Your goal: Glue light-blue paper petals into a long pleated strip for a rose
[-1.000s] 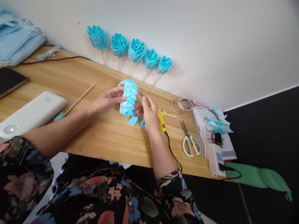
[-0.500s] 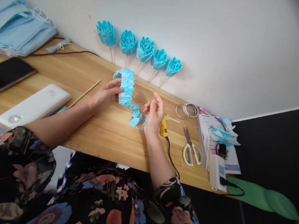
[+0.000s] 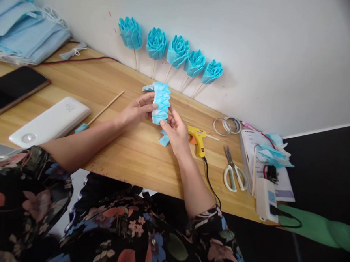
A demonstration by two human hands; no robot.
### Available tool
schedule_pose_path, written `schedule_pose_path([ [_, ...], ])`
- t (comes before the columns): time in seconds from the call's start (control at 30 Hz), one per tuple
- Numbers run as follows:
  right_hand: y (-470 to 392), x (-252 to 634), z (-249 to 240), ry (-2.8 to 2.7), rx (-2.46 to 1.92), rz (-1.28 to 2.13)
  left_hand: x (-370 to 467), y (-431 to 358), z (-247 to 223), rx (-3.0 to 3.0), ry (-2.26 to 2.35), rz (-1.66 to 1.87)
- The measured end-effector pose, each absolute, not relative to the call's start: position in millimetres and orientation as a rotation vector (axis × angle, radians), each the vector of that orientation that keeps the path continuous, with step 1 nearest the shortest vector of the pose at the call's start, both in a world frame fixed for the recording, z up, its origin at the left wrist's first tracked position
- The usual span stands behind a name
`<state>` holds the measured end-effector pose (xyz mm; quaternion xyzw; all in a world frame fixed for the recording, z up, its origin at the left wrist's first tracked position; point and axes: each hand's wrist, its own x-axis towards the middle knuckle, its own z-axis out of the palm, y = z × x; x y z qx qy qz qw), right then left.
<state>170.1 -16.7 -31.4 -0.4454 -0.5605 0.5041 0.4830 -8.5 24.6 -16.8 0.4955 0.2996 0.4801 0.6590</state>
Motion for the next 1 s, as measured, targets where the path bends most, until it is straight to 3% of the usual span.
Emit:
schedule_pose_path([
  [0.3,-18.2,169.9,-22.2,-1.272,-1.178,1.079,-6.3,25.0,-16.3,1.200,0.604,1.061],
  [1.0,-17.8,167.0,-14.6,-1.237,-1.062,1.174,-1.4,24.6,-16.9,1.291,0.536,1.051],
])
